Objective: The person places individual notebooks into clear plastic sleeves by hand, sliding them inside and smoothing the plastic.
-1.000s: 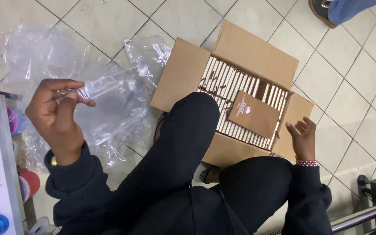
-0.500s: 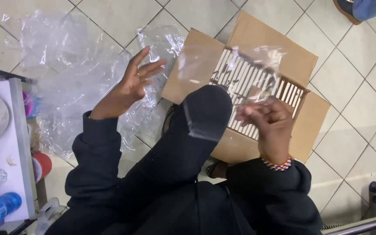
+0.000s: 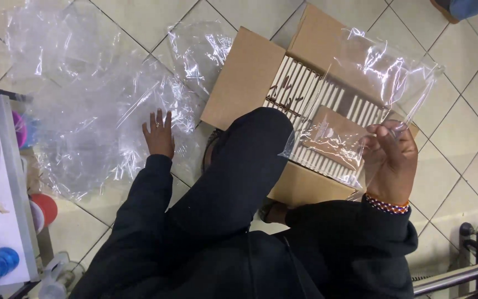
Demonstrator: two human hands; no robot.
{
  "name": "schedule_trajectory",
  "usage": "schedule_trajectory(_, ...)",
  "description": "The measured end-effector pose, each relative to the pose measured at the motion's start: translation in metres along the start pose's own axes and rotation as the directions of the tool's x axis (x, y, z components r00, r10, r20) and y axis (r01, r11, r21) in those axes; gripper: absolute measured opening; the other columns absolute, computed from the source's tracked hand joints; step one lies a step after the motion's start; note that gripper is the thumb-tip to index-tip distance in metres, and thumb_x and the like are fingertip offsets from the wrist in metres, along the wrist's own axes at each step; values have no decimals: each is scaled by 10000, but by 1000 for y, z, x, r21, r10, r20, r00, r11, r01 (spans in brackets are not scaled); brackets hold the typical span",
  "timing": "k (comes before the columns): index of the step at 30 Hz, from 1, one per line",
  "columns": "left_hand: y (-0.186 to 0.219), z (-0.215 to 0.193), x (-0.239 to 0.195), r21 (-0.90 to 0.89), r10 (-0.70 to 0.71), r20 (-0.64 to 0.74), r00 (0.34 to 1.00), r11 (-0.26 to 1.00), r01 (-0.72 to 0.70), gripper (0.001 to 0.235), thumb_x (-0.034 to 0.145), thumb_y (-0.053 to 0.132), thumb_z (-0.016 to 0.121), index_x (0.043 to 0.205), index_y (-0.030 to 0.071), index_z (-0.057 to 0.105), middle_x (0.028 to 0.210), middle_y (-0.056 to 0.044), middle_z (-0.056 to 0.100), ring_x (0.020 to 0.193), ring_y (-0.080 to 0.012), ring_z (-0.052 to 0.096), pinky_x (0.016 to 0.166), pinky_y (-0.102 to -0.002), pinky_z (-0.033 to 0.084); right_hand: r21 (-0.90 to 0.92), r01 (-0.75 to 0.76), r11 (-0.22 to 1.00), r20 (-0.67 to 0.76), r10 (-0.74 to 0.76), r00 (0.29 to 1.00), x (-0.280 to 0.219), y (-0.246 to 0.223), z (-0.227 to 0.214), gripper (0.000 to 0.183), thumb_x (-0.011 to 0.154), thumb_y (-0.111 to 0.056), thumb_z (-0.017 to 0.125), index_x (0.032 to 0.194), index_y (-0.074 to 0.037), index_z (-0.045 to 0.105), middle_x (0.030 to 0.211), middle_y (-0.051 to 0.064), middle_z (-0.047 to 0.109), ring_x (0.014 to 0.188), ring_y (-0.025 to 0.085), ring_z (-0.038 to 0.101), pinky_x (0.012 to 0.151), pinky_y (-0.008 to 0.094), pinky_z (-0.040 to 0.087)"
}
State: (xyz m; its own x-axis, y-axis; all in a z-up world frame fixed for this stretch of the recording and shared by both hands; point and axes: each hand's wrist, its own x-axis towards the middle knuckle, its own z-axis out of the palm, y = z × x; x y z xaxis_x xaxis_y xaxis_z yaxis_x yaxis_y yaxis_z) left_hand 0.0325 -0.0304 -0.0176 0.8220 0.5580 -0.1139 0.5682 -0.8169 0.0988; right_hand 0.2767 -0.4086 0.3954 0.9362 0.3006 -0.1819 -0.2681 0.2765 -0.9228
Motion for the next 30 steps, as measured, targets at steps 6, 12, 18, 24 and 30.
schedule_trajectory(6,-16,18,2,-105,-22,-148,989,994,6,288,855,38,725,1134,105,740,983,-99,753,908,-317,689,815,-440,514,0,55,999,-20,-55,998,1,-3,-6,75,971,-23,717,1009,-79,684,964,66,714,825,151,677,712,225,609)
schedule_trajectory(12,-5,-137,11,-384,-154,-150,977,919,86,140,1005,44,663,1061,131,757,820,-86,752,660,-274,696,525,-399,499,20,40,999,-104,-38,994,0,-8,-7,80,969,-39,713,999,-80,651,939,67,708,748,156,658,693,251,581)
schedule_trajectory(18,88,-274,47,-958,-406,-208,890,-98,-268,203,1010,283,708,1094,137,594,1036,-127,745,796,-205,735,631,-283,605,-2,74,997,-99,-74,992,1,-14,-3,100,954,-109,751,963,-109,651,927,18,697,815,148,653,711,272,569)
schedule_trajectory(24,205,-208,116,-913,-47,39,998,-408,17,290,910,174,726,1151,93,585,1074,-136,761,828,-264,764,789,-385,646,60,119,991,-232,-102,967,11,-18,-35,109,977,-101,733,939,-116,632,914,1,636,844,132,620,762,271,560)
schedule_trajectory(30,255,-95,162,-958,191,285,939,86,273,575,903,228,736,1408,155,473,1475,-87,539,1379,-262,505,1038,-409,500,115,21,993,-293,13,956,28,-14,-60,165,913,-123,808,944,-167,652,923,-23,723,686,87,614,601,210,514)
